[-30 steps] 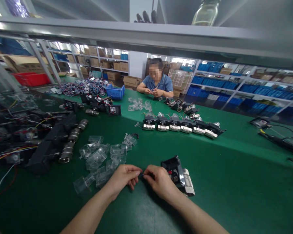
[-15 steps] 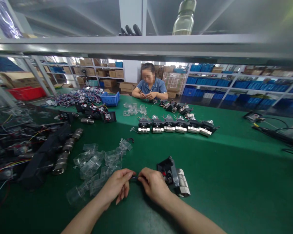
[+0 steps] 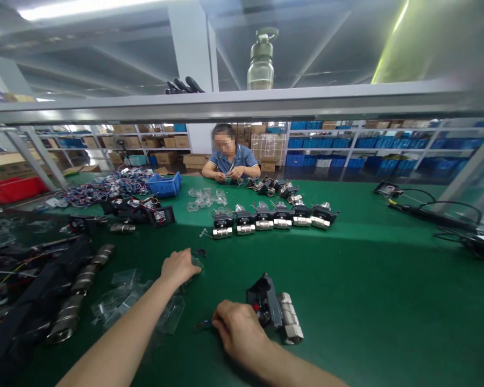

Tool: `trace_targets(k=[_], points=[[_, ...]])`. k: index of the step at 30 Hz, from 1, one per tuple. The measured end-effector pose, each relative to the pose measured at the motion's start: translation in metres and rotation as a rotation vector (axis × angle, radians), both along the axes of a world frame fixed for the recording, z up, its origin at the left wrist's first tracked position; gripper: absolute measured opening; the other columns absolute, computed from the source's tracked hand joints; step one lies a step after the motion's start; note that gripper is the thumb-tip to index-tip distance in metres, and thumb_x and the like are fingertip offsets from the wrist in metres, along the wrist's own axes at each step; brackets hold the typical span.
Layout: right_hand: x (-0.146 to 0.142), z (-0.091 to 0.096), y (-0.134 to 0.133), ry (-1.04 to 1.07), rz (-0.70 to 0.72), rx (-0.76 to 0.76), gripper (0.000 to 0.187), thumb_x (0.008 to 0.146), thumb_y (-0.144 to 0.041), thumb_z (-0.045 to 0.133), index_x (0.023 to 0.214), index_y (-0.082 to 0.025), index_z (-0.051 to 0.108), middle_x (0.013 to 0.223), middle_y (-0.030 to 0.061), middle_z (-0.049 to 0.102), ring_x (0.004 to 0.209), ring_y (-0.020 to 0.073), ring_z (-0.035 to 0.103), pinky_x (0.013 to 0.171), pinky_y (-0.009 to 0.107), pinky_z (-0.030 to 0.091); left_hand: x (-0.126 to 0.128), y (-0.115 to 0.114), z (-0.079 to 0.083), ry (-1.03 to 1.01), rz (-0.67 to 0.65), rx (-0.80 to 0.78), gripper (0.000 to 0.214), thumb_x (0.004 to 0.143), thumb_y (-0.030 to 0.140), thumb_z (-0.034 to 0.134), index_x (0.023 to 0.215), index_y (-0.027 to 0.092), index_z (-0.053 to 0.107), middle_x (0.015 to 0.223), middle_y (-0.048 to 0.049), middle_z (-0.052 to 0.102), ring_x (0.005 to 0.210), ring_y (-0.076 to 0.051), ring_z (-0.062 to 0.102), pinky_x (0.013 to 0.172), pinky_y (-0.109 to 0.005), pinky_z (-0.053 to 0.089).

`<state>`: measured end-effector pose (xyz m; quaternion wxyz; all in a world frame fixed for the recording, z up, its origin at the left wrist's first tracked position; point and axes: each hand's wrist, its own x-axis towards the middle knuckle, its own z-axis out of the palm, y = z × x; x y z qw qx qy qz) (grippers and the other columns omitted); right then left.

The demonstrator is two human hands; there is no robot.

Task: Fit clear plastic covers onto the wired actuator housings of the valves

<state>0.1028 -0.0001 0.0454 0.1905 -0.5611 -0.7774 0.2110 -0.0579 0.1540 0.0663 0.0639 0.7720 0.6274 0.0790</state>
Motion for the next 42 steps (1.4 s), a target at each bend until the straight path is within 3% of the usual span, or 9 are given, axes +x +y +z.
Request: trace_targets(k=[5,9,14,18,24,28,32,36,42], points=[[0.0,-0.003,0.001,-0.015,0.004,0.028,0.012,0.083,-0.019,0.05,0.087,-0.02,0.061,0.088,0.0023,0.069,0.078,0.0159,0.063,0.065,0.021,0.041,-0.008,-0.016,0.007,-0.126,-0.099,0.136,0.056,0.076,0.026,0.057,0.128,0.015,0.042,0.125,-0.0129,0.057,0.116,-0.027,0.053,0.097,-0.039,0.041],[-0.001,-0.004,0.0,-0.008,0.023,0.039,0.011,0.084,-0.018,0.051,0.086,-0.019,0.061,0.086,0.0025,0.068,0.077,0.0157,0.063,0.065,0.022,0.041,-0.034,-0.069,0.014,-0.501,-0.193,0.311,0.063,0.076,0.032,0.061,0.132,0.022,0.034,0.128,-0.0096,0.052,0.117,-0.024,0.053,0.102,-0.04,0.041],[-0.002,-0.004,0.001,0.045,0.017,0.025,0.012,0.087,-0.017,0.049,0.085,-0.018,0.061,0.085,0.0042,0.067,0.078,0.0163,0.063,0.068,0.023,0.042,-0.055,-0.147,0.002,-0.79,-0.085,0.147,0.056,0.076,0.03,0.065,0.126,0.025,0.04,0.131,-0.0082,0.05,0.114,-0.024,0.057,0.099,-0.041,0.047],[-0.003,-0.008,0.002,0.1,0.016,0.048,0.012,0.087,-0.017,0.049,0.086,-0.018,0.061,0.084,0.0042,0.067,0.076,0.0164,0.063,0.066,0.023,0.042,-0.057,-0.176,-0.017,-0.706,-0.033,0.103,0.049,0.077,0.031,0.063,0.123,0.025,0.045,0.128,-0.0085,0.052,0.114,-0.026,0.057,0.096,-0.043,0.049],[-0.001,-0.009,-0.001,0.251,0.029,0.141,0.011,0.087,-0.016,0.05,0.084,-0.017,0.061,0.08,0.0038,0.065,0.074,0.0144,0.061,0.067,0.023,0.043,-0.047,-0.17,-0.03,-0.386,-0.061,0.197,0.051,0.078,0.035,0.06,0.125,0.022,0.045,0.123,-0.0095,0.055,0.112,-0.028,0.055,0.094,-0.046,0.048],[0.002,-0.006,-0.002,0.295,0.108,0.138,0.01,0.086,-0.014,0.052,0.082,-0.017,0.06,0.079,0.0031,0.064,0.074,0.0137,0.06,0.068,0.022,0.043,-0.041,-0.159,-0.035,-0.389,-0.027,0.246,0.058,0.077,0.036,0.062,0.128,0.018,0.04,0.123,-0.0122,0.056,0.108,-0.028,0.058,0.09,-0.046,0.05],[0.003,-0.003,0.0,0.293,0.148,0.099,0.009,0.085,-0.012,0.053,0.081,-0.016,0.06,0.078,0.0023,0.064,0.073,0.0131,0.059,0.067,0.021,0.043,-0.04,-0.154,-0.037,-0.406,-0.105,0.255,0.048,0.078,0.03,0.061,0.122,0.018,0.045,0.121,-0.0113,0.056,0.112,-0.027,0.055,0.095,-0.045,0.047],[0.002,-0.002,0.0,0.278,0.14,0.07,0.008,0.085,-0.012,0.054,0.081,-0.016,0.06,0.078,0.0025,0.064,0.074,0.0134,0.059,0.067,0.022,0.042,-0.039,-0.153,-0.034,-0.425,-0.188,0.273,0.042,0.081,0.024,0.058,0.121,0.019,0.047,0.122,-0.0099,0.056,0.115,-0.025,0.053,0.099,-0.044,0.044],[0.001,-0.001,0.0,0.288,0.092,0.043,0.009,0.086,-0.013,0.053,0.081,-0.016,0.06,0.078,0.0029,0.064,0.074,0.0135,0.059,0.068,0.022,0.042,-0.041,-0.155,-0.028,-0.492,-0.198,0.235,0.045,0.079,0.024,0.061,0.123,0.02,0.049,0.122,-0.0092,0.055,0.111,-0.024,0.055,0.088,-0.038,0.053]])
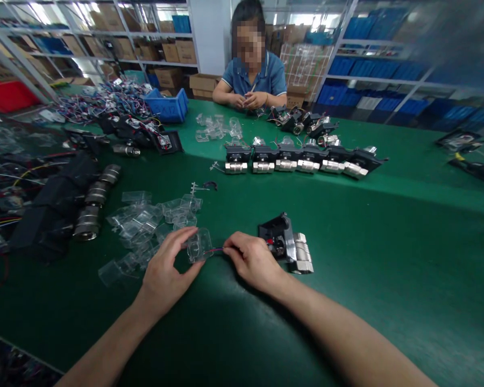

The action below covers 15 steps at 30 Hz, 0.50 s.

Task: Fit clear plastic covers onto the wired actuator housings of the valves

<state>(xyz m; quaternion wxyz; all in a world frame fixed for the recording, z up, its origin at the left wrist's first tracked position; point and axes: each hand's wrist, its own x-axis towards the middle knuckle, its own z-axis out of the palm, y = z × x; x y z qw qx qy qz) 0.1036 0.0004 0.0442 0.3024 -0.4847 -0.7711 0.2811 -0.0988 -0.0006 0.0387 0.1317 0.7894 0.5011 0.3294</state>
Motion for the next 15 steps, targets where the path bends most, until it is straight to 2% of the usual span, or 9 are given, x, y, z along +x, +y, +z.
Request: trace_targets(k=[9,15], points=[[0.001,0.003,-0.001,0.039,0.028,-0.011,0.009,0.085,-0.012,0.054,0.079,-0.016,0.059,0.075,0.0014,0.061,0.071,0.0128,0.057,0.066,0.022,0.041,0.011,0.007,0.007,-0.009,-0.054,-0.053,0.045,0.08,0.026,0.061,0.123,0.02,0.051,0.123,-0.0082,0.056,0.113,-0.023,0.054,0.094,-0.04,0.05],[0.001,0.002,0.0,0.017,0.037,-0.023,0.009,0.085,-0.012,0.054,0.079,-0.017,0.059,0.076,0.0018,0.061,0.072,0.0129,0.057,0.067,0.022,0.04,0.01,0.006,0.007,-0.024,-0.08,-0.079,0.045,0.08,0.027,0.061,0.124,0.021,0.05,0.123,-0.0081,0.055,0.113,-0.024,0.054,0.09,-0.038,0.052]])
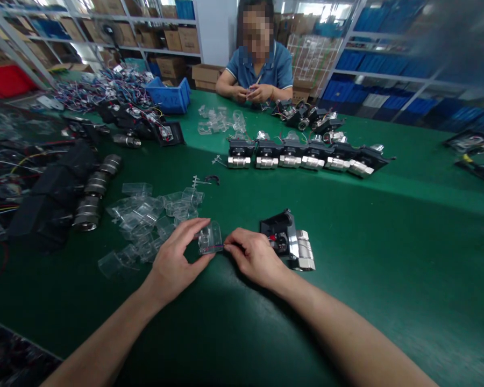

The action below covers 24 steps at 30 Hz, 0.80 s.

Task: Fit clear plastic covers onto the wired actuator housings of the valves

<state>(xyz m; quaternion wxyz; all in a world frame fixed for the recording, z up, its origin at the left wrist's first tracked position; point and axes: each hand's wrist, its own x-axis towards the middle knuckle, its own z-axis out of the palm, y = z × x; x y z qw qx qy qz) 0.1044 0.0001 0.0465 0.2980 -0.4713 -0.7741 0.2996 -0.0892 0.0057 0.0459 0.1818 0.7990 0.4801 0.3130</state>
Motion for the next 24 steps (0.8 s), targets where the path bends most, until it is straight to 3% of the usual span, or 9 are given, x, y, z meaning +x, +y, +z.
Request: trace_targets(k=[24], points=[[0.0024,-0.0002,0.0009,0.007,0.058,0.022,0.01,0.086,-0.012,0.051,0.081,-0.017,0.059,0.077,0.0017,0.06,0.073,0.0127,0.056,0.068,0.022,0.041,0.0022,-0.0009,-0.004,0.079,0.063,0.101,0.044,0.083,0.027,0.057,0.125,0.021,0.048,0.122,-0.0089,0.055,0.114,-0.025,0.054,0.097,-0.042,0.047]])
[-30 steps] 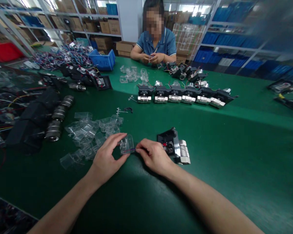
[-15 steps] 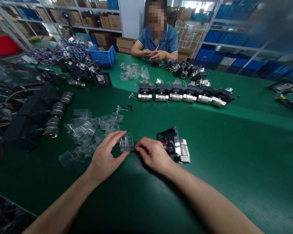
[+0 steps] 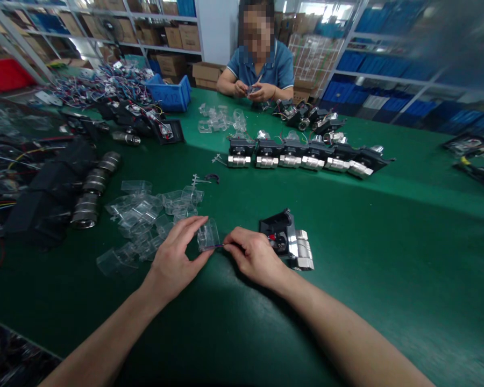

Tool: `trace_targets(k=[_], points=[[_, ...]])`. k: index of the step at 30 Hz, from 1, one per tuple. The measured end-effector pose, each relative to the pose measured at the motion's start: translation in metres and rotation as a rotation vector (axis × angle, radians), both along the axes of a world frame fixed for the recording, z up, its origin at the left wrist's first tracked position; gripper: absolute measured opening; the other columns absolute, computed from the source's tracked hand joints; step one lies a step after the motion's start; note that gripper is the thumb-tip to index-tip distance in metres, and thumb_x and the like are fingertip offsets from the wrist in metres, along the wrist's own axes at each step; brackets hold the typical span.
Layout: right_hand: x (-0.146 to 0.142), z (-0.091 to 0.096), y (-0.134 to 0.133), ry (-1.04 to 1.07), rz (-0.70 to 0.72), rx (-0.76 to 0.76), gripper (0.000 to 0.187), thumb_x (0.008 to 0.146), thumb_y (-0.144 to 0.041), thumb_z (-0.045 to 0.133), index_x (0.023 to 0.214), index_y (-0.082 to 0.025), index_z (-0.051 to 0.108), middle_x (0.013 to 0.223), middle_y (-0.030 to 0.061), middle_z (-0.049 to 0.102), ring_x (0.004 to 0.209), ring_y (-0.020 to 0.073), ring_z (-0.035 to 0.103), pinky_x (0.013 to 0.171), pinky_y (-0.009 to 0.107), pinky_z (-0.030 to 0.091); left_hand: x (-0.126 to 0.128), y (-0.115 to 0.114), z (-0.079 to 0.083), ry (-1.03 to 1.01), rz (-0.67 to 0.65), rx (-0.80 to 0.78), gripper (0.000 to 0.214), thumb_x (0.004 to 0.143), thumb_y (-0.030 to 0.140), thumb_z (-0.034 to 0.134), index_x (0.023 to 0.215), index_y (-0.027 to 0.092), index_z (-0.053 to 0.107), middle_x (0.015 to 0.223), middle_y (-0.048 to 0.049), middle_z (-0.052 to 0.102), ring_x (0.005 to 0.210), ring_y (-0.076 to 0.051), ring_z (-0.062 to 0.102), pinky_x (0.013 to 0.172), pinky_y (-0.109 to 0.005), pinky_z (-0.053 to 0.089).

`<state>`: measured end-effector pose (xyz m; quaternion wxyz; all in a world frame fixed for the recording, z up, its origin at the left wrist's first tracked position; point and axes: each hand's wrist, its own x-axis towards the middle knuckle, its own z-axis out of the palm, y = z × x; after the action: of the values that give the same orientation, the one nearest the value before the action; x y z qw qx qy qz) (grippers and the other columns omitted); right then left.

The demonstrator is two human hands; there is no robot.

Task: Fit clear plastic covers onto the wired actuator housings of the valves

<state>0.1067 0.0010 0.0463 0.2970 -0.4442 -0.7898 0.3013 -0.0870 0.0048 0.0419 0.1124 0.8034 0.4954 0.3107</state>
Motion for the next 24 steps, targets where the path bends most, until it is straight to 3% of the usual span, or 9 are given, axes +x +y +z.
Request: trace_targets(k=[24], points=[[-0.0013,0.007,0.0009,-0.064,-0.011,-0.093,0.01,0.078,-0.01,0.053,0.074,-0.017,0.059,0.072,0.0003,0.06,0.067,0.0125,0.055,0.062,0.022,0.038,0.001,-0.0025,0.0002,0.086,-0.121,0.117,0.049,0.085,0.02,0.054,0.132,0.024,0.04,0.123,-0.0093,0.053,0.115,-0.025,0.052,0.101,-0.042,0.044]])
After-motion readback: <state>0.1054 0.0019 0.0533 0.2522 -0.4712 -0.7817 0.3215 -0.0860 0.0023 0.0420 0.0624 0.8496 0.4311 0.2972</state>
